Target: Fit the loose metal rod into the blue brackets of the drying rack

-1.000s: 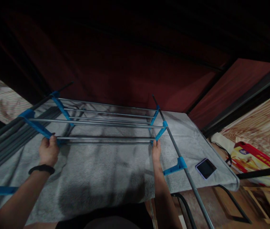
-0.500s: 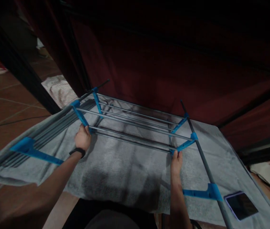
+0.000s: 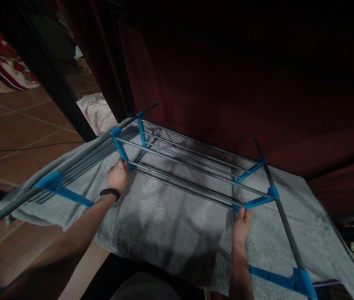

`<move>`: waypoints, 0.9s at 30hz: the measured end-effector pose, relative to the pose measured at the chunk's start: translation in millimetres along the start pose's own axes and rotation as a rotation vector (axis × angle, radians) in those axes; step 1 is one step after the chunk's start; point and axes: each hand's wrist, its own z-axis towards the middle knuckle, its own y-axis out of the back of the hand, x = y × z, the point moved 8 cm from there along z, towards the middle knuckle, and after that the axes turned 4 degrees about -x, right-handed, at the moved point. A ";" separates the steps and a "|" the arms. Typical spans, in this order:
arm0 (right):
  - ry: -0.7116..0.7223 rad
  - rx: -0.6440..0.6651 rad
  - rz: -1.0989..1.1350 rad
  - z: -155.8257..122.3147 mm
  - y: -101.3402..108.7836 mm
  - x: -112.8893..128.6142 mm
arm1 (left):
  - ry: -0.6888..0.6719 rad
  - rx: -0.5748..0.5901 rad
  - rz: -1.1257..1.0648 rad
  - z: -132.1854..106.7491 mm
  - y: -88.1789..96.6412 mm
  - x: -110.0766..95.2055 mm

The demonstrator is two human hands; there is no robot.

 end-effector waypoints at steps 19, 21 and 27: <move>0.082 -0.083 -0.235 -1.7 4.3 -0.6 | -0.075 0.004 0.006 0.8 -3.7 1.1; 0.085 -0.092 -0.241 -2.8 4.0 1.3 | -0.060 0.006 -0.012 0.6 -3.8 1.4; 0.097 -0.121 -0.231 -3.8 3.9 4.9 | 0.079 0.016 -0.163 -0.9 -12.2 10.0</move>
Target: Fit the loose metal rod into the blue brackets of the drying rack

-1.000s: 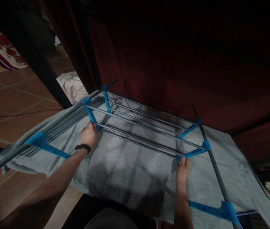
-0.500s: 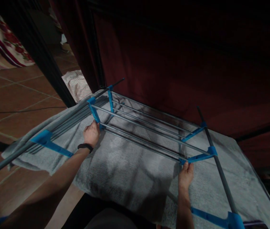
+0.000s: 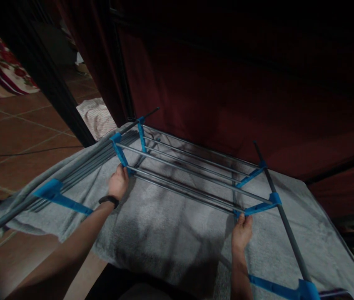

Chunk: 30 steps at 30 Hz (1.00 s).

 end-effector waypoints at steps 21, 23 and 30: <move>-0.069 -0.050 -0.037 2.5 -0.5 14.4 | 0.082 0.013 -0.060 8.5 2.7 1.3; -0.069 -0.029 -0.018 2.8 -2.2 16.4 | 0.085 0.019 -0.036 10.2 2.9 1.8; -0.117 -0.041 0.015 5.1 -3.3 14.1 | 0.122 -0.025 0.096 15.5 -2.9 8.7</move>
